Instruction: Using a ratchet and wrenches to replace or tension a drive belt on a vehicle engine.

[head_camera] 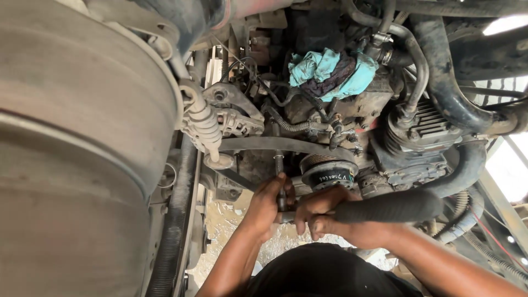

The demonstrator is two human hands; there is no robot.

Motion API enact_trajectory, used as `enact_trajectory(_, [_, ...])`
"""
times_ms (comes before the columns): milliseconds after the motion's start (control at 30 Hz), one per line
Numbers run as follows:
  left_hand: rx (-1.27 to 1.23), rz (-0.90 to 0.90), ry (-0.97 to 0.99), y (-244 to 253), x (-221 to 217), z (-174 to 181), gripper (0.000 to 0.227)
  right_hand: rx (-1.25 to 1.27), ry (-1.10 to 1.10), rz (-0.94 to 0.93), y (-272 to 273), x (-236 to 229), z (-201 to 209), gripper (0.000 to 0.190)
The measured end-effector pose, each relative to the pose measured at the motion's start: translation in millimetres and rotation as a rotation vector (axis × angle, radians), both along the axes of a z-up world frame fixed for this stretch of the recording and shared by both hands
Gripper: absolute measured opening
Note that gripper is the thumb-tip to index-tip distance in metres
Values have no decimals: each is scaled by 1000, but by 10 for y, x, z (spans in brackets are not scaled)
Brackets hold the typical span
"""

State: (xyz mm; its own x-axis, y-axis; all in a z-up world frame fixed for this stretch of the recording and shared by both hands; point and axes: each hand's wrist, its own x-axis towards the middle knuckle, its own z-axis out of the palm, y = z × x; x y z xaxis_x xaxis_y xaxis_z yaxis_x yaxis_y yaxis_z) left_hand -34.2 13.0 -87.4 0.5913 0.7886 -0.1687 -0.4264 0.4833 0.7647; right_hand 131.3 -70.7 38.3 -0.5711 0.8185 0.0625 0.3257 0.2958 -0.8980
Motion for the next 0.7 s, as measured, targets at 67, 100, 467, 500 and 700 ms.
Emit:
enact_trajectory(67, [-61, 3, 12, 0, 5, 58, 31, 21, 18, 24, 35, 9, 9, 60])
enact_trajectory(100, [-109, 0, 28, 13, 0, 99, 30, 54, 42, 44, 57, 10, 16, 63])
enact_trajectory(467, [-139, -7, -173, 48, 64, -237, 31, 36, -93, 51, 168, -77, -38, 59])
enact_trajectory(500, [-106, -3, -217, 81, 85, -341, 32, 40, -122, 42, 190, -77, -100, 56])
enact_trajectory(700, [-88, -13, -34, 311, 36, -135, 33, 12, -82, -19, 361, -103, -88, 52])
